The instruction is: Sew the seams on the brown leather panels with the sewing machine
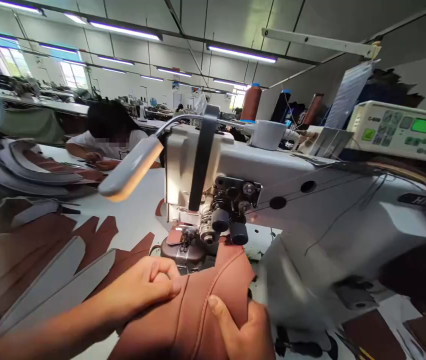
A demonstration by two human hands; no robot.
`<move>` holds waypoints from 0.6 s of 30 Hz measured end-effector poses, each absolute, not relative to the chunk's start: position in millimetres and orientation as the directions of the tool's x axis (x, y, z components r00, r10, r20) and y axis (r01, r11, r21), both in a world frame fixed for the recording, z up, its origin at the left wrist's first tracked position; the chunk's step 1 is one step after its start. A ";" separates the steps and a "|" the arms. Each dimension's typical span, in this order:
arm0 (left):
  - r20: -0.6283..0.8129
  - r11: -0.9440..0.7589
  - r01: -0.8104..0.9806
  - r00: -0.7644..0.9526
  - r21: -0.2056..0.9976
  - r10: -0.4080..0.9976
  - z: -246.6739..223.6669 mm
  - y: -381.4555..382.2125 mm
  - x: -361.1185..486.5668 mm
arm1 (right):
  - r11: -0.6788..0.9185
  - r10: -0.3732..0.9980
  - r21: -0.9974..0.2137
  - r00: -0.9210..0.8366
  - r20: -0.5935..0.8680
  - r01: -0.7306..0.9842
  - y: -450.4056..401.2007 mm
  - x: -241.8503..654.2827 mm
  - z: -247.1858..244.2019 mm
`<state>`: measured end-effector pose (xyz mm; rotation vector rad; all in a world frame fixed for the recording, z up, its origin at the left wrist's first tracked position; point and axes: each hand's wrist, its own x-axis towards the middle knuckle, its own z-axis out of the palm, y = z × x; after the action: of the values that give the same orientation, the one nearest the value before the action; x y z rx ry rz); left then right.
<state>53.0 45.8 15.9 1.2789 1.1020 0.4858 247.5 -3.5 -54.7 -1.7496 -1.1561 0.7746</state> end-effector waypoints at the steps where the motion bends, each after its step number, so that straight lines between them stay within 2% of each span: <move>1: -0.367 0.260 0.293 0.418 0.920 0.831 16.5 51.6 50.4 | -0.144 0.933 -0.912 0.359 0.004 0.384 5.9 242.9 -48.6; 6: -0.285 0.163 0.365 0.309 0.917 0.908 12.6 74.5 42.2 | -0.067 0.994 -0.903 0.111 -0.022 0.423 52.3 231.1 -32.0; 8: -0.233 0.120 0.390 0.258 0.913 0.938 10.3 80.2 40.1 | -0.014 0.998 -0.891 0.056 0.013 0.453 65.5 231.6 -28.5; 13: -0.121 0.022 0.427 0.206 0.904 0.971 3.6 87.4 36.4 | 0.085 0.995 -0.851 -0.007 0.095 0.519 80.3 232.7 -19.2; 18: -0.106 -0.017 0.473 0.232 0.881 0.967 -1.3 91.9 36.9 | 0.157 0.986 -0.809 -0.039 0.163 0.566 82.4 235.0 -14.0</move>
<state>36.9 91.9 -1.3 1.6288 1.3707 0.7086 235.0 82.4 -14.0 -1.4994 -1.7005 0.7234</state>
